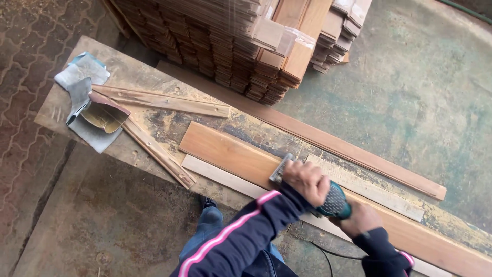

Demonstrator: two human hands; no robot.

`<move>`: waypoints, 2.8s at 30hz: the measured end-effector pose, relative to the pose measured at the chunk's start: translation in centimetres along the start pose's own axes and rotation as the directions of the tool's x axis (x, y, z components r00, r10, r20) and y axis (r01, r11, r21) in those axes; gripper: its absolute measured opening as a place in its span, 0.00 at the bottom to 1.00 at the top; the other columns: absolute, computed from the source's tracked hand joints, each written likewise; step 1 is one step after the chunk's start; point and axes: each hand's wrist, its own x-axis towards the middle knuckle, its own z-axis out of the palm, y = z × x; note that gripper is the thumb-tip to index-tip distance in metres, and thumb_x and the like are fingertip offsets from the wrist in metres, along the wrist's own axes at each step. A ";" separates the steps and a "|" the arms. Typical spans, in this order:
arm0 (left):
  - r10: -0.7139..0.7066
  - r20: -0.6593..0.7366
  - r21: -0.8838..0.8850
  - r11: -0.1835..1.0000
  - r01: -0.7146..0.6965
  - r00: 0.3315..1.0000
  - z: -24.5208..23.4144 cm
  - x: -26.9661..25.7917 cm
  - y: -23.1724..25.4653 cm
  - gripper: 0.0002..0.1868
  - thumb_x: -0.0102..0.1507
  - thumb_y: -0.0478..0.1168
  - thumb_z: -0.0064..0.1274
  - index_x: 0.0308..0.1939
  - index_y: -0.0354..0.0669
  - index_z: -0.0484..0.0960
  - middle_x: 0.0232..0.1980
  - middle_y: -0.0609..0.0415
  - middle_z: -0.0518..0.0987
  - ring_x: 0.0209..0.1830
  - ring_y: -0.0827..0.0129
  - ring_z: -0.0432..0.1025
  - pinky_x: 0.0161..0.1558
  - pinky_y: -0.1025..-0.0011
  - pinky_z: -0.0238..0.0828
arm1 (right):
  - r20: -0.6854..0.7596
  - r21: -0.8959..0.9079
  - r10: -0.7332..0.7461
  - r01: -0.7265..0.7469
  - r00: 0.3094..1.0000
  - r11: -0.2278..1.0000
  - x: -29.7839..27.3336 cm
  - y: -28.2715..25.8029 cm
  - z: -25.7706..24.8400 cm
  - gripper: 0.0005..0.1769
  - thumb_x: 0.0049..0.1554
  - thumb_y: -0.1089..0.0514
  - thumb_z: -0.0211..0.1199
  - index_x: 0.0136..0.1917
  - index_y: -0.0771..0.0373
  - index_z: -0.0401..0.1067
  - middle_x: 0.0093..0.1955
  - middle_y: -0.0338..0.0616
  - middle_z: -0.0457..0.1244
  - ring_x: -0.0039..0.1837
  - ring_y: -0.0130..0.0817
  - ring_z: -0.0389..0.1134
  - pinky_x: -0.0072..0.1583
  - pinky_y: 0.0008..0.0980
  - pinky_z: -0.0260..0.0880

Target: Using an electric orbital sander to smooth the surface of a long wooden plank on a workshop bench.

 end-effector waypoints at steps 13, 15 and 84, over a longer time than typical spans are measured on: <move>-0.031 0.008 0.006 1.000 0.031 0.999 -5.4 1.9 -4.9 0.13 0.62 0.45 0.54 0.24 0.46 0.74 0.26 0.52 0.72 0.25 0.56 0.67 0.36 0.55 0.57 | -0.055 0.014 -0.123 0.124 0.991 0.992 1.6 -8.2 -3.1 0.29 0.39 0.37 0.76 0.49 0.52 0.80 0.41 0.52 0.72 0.46 0.50 0.75 0.52 0.46 0.75; -0.028 0.033 0.017 0.999 0.028 0.999 -9.4 2.7 -7.4 0.14 0.63 0.44 0.53 0.23 0.47 0.73 0.24 0.54 0.71 0.23 0.58 0.66 0.34 0.56 0.56 | -0.072 0.005 -0.162 0.163 0.984 0.987 1.8 -13.6 -4.6 0.28 0.39 0.38 0.76 0.51 0.50 0.80 0.41 0.51 0.72 0.46 0.50 0.75 0.52 0.47 0.75; -0.037 0.260 0.002 0.999 0.038 0.965 7.5 -1.4 5.4 0.16 0.64 0.42 0.48 0.23 0.43 0.80 0.27 0.47 0.81 0.24 0.53 0.75 0.33 0.55 0.67 | -0.041 0.025 -0.188 0.190 0.981 0.982 -0.9 9.9 -1.0 0.27 0.42 0.36 0.74 0.51 0.51 0.79 0.40 0.53 0.72 0.46 0.52 0.75 0.50 0.47 0.75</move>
